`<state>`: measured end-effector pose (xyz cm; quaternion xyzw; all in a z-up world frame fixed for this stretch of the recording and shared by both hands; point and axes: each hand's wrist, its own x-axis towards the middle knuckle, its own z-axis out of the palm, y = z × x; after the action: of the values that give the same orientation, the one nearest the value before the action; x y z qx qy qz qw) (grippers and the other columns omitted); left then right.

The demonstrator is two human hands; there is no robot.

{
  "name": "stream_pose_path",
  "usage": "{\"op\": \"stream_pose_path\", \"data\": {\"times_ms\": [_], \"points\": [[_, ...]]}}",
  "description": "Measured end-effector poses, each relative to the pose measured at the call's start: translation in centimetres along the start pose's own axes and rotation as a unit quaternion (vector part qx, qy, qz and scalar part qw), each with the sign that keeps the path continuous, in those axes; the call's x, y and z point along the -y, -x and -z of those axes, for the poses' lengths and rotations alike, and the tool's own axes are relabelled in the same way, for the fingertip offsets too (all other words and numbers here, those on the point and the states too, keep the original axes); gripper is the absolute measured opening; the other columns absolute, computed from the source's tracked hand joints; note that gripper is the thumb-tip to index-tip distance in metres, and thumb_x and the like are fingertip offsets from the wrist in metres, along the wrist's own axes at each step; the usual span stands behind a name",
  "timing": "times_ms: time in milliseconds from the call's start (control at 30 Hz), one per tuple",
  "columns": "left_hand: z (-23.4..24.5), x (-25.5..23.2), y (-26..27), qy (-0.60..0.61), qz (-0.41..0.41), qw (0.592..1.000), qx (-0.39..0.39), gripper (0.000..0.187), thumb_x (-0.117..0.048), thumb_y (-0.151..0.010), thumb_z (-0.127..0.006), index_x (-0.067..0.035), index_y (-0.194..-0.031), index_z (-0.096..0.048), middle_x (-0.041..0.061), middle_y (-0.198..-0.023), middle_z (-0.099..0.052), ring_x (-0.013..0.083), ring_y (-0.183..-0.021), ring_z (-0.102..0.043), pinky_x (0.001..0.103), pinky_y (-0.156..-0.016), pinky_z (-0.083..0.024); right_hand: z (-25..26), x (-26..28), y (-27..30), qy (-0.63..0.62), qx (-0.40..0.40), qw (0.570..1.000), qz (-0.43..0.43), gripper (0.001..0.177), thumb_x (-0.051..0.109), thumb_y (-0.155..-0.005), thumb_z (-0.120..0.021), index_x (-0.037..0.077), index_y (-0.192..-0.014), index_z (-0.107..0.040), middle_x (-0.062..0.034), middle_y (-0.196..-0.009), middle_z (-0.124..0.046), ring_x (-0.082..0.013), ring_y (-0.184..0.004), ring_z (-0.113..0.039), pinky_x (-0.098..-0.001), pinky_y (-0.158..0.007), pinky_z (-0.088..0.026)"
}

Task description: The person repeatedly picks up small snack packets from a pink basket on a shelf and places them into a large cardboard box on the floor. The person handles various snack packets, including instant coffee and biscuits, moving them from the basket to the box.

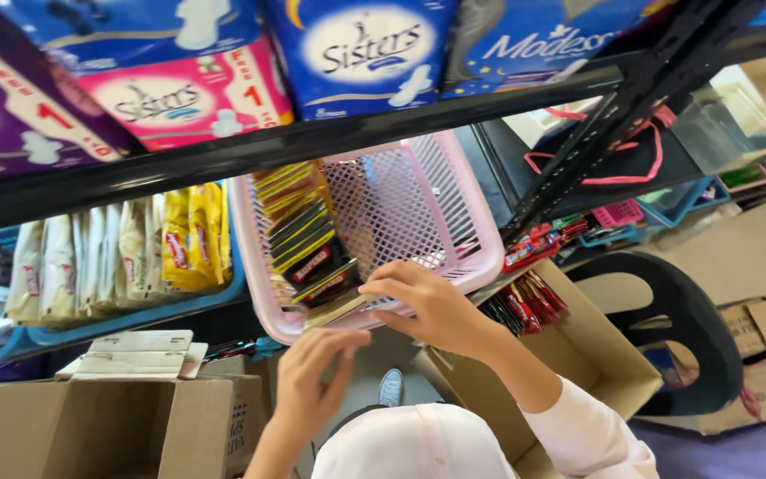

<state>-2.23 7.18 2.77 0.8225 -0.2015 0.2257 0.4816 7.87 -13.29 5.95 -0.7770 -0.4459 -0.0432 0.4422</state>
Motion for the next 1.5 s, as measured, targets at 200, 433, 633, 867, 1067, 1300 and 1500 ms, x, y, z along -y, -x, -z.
{"op": "stream_pose_path", "data": {"times_ms": [200,433,633,867,1067,1300,1500], "points": [[3.5,1.1,0.1,-0.12,0.041,0.989,-0.07,0.022,0.004,-0.087,-0.067,-0.008,-0.105,-0.072,0.007,-0.098,-0.075,0.0276,-0.088,-0.07,0.036,-0.078,-0.055,-3.0,-2.3,-1.5,0.069,0.057,0.996,-0.014,0.02,0.015,-0.087,-0.077,0.006,-0.103,-0.07,-0.0076,-0.1,-0.068,-0.0286,-0.098,-0.066,-0.0398,-0.083,-0.054],[4.3,2.2,-2.6,-0.216,0.043,0.973,-0.074,0.029,-0.011,-0.09,-0.072,-0.009,-0.119,-0.068,0.008,-0.115,-0.069,0.0299,-0.105,-0.063,0.041,-0.092,-0.05,1.0,-3.0,-1.6,0.027,0.03,0.996,-0.083,0.016,0.011,-0.091,-0.073,0.003,-0.102,-0.067,-0.0078,-0.1,-0.069,-0.0221,-0.085,-0.073,-0.0326,-0.075,-0.057],[2.6,5.8,-3.3,-0.283,0.003,0.959,0.008,0.044,-0.03,-0.077,-0.077,-0.009,-0.115,-0.069,0.007,-0.109,-0.069,0.0313,-0.103,-0.063,0.043,-0.085,-0.047,3.3,-3.3,-0.5,0.038,-0.034,0.99,-0.13,0.017,0.011,-0.09,-0.075,0.003,-0.104,-0.069,-0.0058,-0.095,-0.071,-0.0168,-0.084,-0.073,-0.0293,-0.073,-0.06],[3.5,1.9,-5.5,-0.296,0.034,0.954,-0.031,0.013,-0.016,-0.09,-0.076,-0.01,-0.102,-0.072,0.003,-0.088,-0.067,0.025,-0.082,-0.067,0.039,-0.072,-0.052,5.7,-2.6,2.3,0.02,-0.09,0.982,-0.168,0.016,0.013,-0.093,-0.074,0.003,-0.106,-0.069,-0.0041,-0.094,-0.071,-0.012,-0.082,-0.073,-0.0263,-0.072,-0.06],[3.4,-3.7,-5.5,-0.13,0.047,0.984,-0.109,0.018,0.0,-0.087,-0.078,-0.004,-0.104,-0.072,0.008,-0.091,-0.07,0.0169,-0.069,-0.068,0.03,-0.059,-0.054,9.1,-2.9,8.6,-0.01,-0.234,0.954,-0.184,0.019,0.005,-0.094,-0.075,-0.002,-0.11,-0.068,-0.0044,-0.1,-0.07,-0.0078,-0.086,-0.065,-0.0221,-0.075,-0.055],[-3.1,-5.6,-6.6,0.085,-0.053,0.988,0.115,0.029,0.005,-0.082,-0.076,-0.005,-0.109,-0.073,0.007,-0.1,-0.071,0.0189,-0.079,-0.072,0.028,-0.066,-0.058,12.3,-3.4,18.1,-0.076,-0.359,0.909,-0.197,0.018,0.001,-0.1,-0.071,-0.001,-0.116,-0.064,-0.0058,-0.109,-0.07,-0.0095,-0.099,-0.068,-0.0256,-0.085,-0.059],[-14.9,-2.2,-4.5,0.098,-0.065,0.94,0.321,0.012,-0.009,-0.094,-0.073,-0.009,-0.106,-0.071,0.003,-0.096,-0.068,0.0246,-0.075,-0.071,0.036,-0.06,-0.054,9.6,-9.3,28.1,-0.019,-0.426,0.793,-0.436,0.021,0.005,-0.097,-0.073,-0.001,-0.116,-0.068,-0.0049,-0.097,-0.073,-0.0094,-0.079,-0.068,-0.0226,-0.069,-0.053]]}}
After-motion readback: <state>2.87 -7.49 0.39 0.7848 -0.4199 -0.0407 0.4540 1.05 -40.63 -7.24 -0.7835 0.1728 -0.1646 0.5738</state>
